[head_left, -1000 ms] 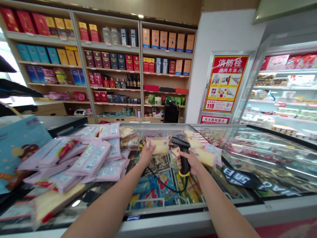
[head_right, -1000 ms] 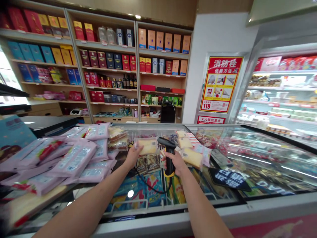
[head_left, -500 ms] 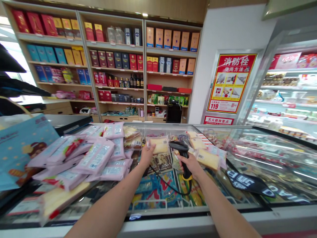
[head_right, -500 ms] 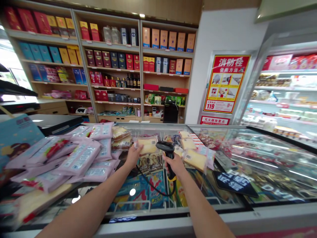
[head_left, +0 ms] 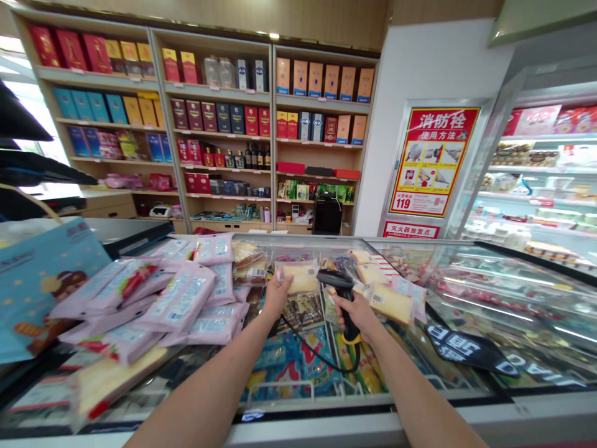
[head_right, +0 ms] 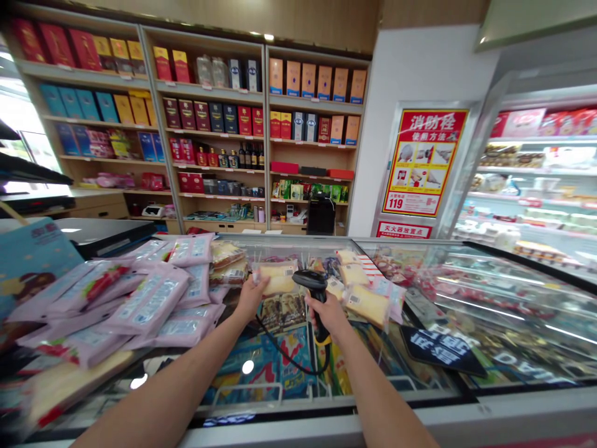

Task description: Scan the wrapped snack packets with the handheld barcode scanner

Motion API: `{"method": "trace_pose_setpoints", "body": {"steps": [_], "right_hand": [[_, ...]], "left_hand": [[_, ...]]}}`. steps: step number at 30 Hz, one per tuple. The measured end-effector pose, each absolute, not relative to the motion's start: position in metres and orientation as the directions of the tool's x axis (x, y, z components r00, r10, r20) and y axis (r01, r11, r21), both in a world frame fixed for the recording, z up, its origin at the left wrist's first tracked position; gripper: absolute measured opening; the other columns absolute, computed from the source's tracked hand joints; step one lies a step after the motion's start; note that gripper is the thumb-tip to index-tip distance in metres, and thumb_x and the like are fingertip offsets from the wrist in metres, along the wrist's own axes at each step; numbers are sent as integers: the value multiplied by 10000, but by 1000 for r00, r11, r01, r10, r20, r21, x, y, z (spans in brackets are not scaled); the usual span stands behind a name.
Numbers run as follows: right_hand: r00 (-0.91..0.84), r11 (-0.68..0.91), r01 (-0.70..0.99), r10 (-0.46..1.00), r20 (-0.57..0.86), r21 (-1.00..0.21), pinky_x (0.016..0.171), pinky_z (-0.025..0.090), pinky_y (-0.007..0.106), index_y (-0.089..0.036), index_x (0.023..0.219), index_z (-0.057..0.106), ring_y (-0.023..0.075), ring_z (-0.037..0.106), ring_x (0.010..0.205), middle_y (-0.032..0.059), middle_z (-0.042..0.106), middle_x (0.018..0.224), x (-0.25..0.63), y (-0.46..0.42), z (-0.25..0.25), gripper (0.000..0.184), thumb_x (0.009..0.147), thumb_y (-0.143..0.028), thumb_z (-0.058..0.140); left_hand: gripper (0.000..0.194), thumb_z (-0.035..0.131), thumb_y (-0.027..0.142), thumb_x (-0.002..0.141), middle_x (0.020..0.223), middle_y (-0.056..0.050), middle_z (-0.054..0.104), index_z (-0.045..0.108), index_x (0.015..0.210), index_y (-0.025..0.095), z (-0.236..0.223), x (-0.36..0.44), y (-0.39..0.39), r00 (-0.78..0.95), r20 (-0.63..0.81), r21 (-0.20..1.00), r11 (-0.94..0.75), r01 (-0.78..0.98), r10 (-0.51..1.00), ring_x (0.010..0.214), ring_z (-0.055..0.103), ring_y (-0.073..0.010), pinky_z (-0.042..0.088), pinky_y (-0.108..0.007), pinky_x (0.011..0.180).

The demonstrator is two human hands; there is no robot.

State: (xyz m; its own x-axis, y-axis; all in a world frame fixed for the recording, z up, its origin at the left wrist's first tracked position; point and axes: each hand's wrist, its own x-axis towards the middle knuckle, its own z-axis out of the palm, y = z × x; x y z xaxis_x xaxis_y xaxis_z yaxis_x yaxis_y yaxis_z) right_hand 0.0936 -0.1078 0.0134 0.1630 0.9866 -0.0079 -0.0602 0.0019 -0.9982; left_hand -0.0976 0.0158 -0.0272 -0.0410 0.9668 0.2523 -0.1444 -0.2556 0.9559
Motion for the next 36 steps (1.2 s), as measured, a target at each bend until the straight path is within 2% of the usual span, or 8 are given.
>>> {"method": "trace_pose_setpoints", "body": {"steps": [6, 13, 23, 27, 30, 32, 34, 36], "right_hand": [[162, 7, -81, 987, -6, -997, 357, 400, 215, -198, 739, 508, 92, 466, 365, -61, 545, 472, 93, -106, 8, 417, 610, -476, 793], [19, -15, -129, 1000, -18, -991, 350, 392, 211, -198, 715, 502, 91, 467, 362, -56, 542, 465, 68, -88, 16, 409, 586, -446, 801], [-152, 82, -210, 982, 115, -974, 359, 388, 214, -196, 727, 513, 92, 473, 362, -53, 553, 466, -41, -53, 62, 413, 579, -462, 791], [-250, 88, -211, 958, 140, -974, 373, 395, 218, -195, 778, 519, 96, 481, 363, -58, 562, 471, -82, -48, 60, 414, 593, -464, 773], [-317, 97, -181, 936, 151, -979, 380, 391, 221, -190, 838, 526, 97, 477, 369, -62, 569, 480, -91, -47, 49, 404, 619, -436, 759], [-334, 96, -166, 931, 147, -981, 380, 384, 222, -189, 859, 529, 96, 467, 370, -66, 567, 482, -87, -47, 42, 398, 626, -421, 753], [-328, 89, -160, 935, 138, -983, 381, 378, 225, -192, 859, 528, 96, 463, 369, -70, 563, 485, -81, -48, 37, 389, 628, -416, 745], [-314, 83, -158, 940, 130, -984, 388, 378, 229, -194, 857, 529, 98, 468, 375, -70, 562, 492, -74, -50, 35, 383, 629, -421, 738]], "left_hand": [[453, 681, 422, 749, 997, -97, 739, 632, 1097, 136, -27, -95, 12, -18, 236, 961, -237, -140, 972, 1001, 683, -258, 561, -366, 820], [332, 585, 297, 827, 1103, -114, 716, 607, 1106, 120, -6, -109, 2, -66, 268, 963, -270, -26, 961, 1014, 668, -217, 529, -317, 870], [362, 535, 335, 859, 1133, -146, 683, 571, 1158, 133, 51, -209, -8, -427, 399, 917, -349, 194, 811, 1095, 637, -275, 498, -389, 948], [601, 576, 218, 812, 1388, -218, 529, 420, 1379, 92, 61, -260, -11, -605, 483, 875, -334, 349, 633, 1341, 468, -314, 351, -424, 1130], [879, 611, 133, 753, 1567, -280, 258, 180, 1513, 33, 65, -284, -16, -641, 566, 817, -244, 523, 519, 1472, 256, -322, 248, -432, 1191], [927, 620, 131, 752, 1604, -290, 118, 133, 1534, 29, 65, -291, -21, -606, 631, 733, -117, 670, 484, 1504, 123, -335, 212, -468, 1198], [818, 596, 140, 783, 1617, -261, 108, 254, 1523, 65, 65, -291, -25, -534, 669, 613, 23, 790, 517, 1507, 87, -349, 197, -521, 1192], [611, 544, 163, 836, 1608, -214, 214, 459, 1439, 119, 63, -288, -28, -455, 655, 488, 123, 864, 603, 1498, 146, -361, 189, -575, 1178]]}}
